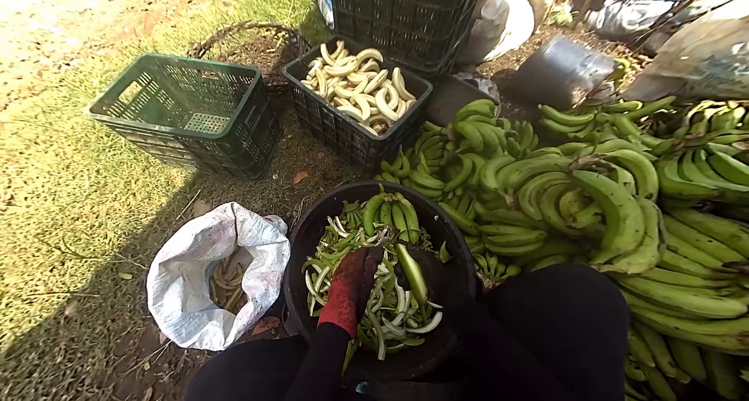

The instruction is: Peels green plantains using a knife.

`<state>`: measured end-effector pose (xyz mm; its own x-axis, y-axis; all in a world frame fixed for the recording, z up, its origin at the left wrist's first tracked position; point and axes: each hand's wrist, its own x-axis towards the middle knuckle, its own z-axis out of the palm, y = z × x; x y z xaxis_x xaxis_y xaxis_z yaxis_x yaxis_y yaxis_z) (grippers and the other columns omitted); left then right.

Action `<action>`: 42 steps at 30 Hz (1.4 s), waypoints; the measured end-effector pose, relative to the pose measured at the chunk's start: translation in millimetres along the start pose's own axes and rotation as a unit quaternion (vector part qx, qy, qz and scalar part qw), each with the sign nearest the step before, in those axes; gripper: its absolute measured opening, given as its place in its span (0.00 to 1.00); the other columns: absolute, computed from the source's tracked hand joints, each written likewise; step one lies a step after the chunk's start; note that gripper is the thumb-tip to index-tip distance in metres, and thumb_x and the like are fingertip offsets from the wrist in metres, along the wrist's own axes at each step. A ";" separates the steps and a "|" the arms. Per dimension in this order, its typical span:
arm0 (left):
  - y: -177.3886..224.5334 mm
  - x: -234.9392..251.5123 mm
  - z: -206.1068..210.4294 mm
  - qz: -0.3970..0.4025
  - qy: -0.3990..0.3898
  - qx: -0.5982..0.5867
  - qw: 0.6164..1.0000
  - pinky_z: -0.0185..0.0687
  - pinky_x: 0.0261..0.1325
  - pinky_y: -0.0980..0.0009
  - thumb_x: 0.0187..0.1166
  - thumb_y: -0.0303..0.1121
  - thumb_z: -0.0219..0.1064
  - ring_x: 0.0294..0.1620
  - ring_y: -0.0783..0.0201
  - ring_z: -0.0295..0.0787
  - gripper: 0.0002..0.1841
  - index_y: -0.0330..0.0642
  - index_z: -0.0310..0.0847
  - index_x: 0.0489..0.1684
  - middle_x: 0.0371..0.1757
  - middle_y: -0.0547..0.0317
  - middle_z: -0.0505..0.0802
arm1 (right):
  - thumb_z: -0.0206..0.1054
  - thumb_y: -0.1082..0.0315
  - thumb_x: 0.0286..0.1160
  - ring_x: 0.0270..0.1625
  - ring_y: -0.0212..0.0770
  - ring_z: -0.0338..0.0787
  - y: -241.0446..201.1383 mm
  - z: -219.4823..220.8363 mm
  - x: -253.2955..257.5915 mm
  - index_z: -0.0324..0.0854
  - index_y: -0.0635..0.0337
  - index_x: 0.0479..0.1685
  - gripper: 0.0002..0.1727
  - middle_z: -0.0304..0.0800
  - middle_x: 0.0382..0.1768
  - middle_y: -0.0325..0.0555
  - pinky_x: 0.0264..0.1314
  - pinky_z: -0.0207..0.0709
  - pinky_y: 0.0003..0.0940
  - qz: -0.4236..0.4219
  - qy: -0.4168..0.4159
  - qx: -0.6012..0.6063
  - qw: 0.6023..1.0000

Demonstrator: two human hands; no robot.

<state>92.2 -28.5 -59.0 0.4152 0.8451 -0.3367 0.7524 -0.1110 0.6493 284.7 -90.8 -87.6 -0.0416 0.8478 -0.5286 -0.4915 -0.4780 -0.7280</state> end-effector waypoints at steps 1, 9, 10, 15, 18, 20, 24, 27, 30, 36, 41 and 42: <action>2.6 -6.1 1.9 0.048 0.002 -0.002 0.999 0.80 0.75 0.53 0.91 0.61 0.44 0.67 0.62 0.87 0.29 0.56 0.84 0.70 0.63 0.58 0.92 | 0.31 0.44 0.94 0.22 0.40 0.85 -2.8 -2.3 1.4 0.75 0.56 0.53 0.31 0.84 0.25 0.47 0.21 0.81 0.33 0.012 0.032 0.078 0.996; 5.6 -30.4 20.8 0.308 0.078 0.128 0.939 0.87 0.51 0.44 0.78 0.65 0.62 0.47 0.46 0.92 0.31 0.59 0.84 0.74 0.47 0.47 0.94 | 0.28 0.44 0.91 0.18 0.33 0.81 -26.2 -27.4 5.4 0.77 0.61 0.37 0.36 0.80 0.21 0.42 0.19 0.79 0.23 0.043 -0.081 0.275 0.957; 4.8 -29.4 19.2 0.310 0.088 0.129 0.938 0.87 0.51 0.43 0.77 0.64 0.62 0.48 0.45 0.93 0.30 0.59 0.84 0.73 0.48 0.46 0.94 | 0.26 0.45 0.92 0.13 0.30 0.76 -36.7 -14.7 2.3 0.72 0.58 0.33 0.34 0.76 0.17 0.40 0.12 0.71 0.20 0.056 -0.042 0.247 0.966; 8.9 -25.7 17.5 0.272 0.118 0.116 0.948 0.86 0.54 0.44 0.77 0.59 0.66 0.50 0.45 0.92 0.28 0.58 0.85 0.73 0.50 0.46 0.93 | 0.37 0.53 0.95 0.22 0.36 0.84 -34.3 12.2 -0.1 0.73 0.57 0.47 0.22 0.82 0.24 0.44 0.24 0.82 0.29 0.024 0.066 0.208 0.976; 10.1 -20.4 19.1 0.202 0.122 0.076 0.969 0.86 0.54 0.45 0.79 0.52 0.66 0.49 0.46 0.91 0.24 0.54 0.87 0.69 0.50 0.46 0.93 | 0.41 0.59 0.95 0.37 0.33 0.89 -11.0 14.3 -2.4 0.78 0.60 0.56 0.20 0.88 0.36 0.43 0.42 0.85 0.31 -0.098 0.058 0.109 0.987; 11.6 -16.7 17.4 0.133 0.100 0.051 0.985 0.85 0.60 0.46 0.83 0.46 0.62 0.54 0.47 0.91 0.22 0.53 0.85 0.72 0.54 0.46 0.92 | 0.42 0.58 0.95 0.44 0.31 0.89 -6.5 22.2 -6.5 0.78 0.60 0.63 0.21 0.89 0.42 0.42 0.50 0.86 0.31 -0.131 0.088 0.008 0.987; 6.6 -7.5 16.0 0.041 0.078 -0.019 0.996 0.80 0.73 0.49 0.90 0.44 0.53 0.66 0.51 0.87 0.21 0.50 0.82 0.73 0.62 0.49 0.92 | 0.43 0.60 0.96 0.52 0.31 0.88 -1.0 40.6 -13.4 0.75 0.64 0.73 0.23 0.88 0.56 0.47 0.58 0.83 0.28 -0.137 0.104 -0.081 0.982; -7.5 1.2 15.1 -0.014 0.055 -0.075 0.996 0.83 0.69 0.52 0.92 0.55 0.46 0.62 0.57 0.88 0.27 0.49 0.85 0.68 0.58 0.52 0.92 | 0.46 0.60 0.90 0.41 0.38 0.89 9.9 30.0 -8.8 0.73 0.60 0.80 0.26 0.90 0.51 0.49 0.43 0.85 0.34 -0.121 0.044 -0.121 0.984; -7.5 -6.4 14.4 0.005 0.037 -0.147 0.988 0.90 0.58 0.55 0.91 0.58 0.47 0.53 0.61 0.91 0.27 0.51 0.84 0.67 0.55 0.55 0.91 | 0.36 0.56 0.92 0.22 0.37 0.82 -1.4 16.9 -12.1 0.72 0.54 0.74 0.25 0.84 0.30 0.45 0.21 0.79 0.31 -0.073 0.021 0.052 0.996; -1.1 -34.5 15.3 0.244 -0.014 -0.002 0.970 0.83 0.67 0.48 0.84 0.55 0.61 0.58 0.52 0.89 0.25 0.57 0.83 0.75 0.54 0.51 0.93 | 0.31 0.50 0.94 0.20 0.35 0.82 -29.4 -7.8 -2.1 0.78 0.63 0.52 0.32 0.84 0.26 0.47 0.18 0.77 0.25 -0.025 0.003 0.254 0.967; 0.1 -32.7 11.6 0.216 -0.010 0.046 0.975 0.83 0.64 0.46 0.81 0.54 0.64 0.56 0.48 0.89 0.25 0.58 0.83 0.74 0.54 0.47 0.92 | 0.31 0.56 0.95 0.24 0.34 0.85 -29.5 13.0 -14.3 0.77 0.62 0.47 0.28 0.86 0.27 0.46 0.25 0.81 0.25 -0.005 -0.016 0.224 0.974; 1.5 -31.1 11.9 0.187 -0.006 0.047 0.981 0.83 0.66 0.46 0.81 0.53 0.65 0.58 0.47 0.89 0.24 0.56 0.84 0.73 0.55 0.46 0.92 | 0.32 0.57 0.95 0.27 0.35 0.88 -24.3 20.1 -14.7 0.77 0.61 0.47 0.26 0.87 0.28 0.46 0.28 0.84 0.28 -0.015 -0.006 0.220 0.975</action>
<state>86.4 -61.2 -55.6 0.6768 0.7300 -0.0956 0.5905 -0.4607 0.6627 279.8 -87.0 -53.4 -0.0309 0.8636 -0.5033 -0.8185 -0.3109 -0.4832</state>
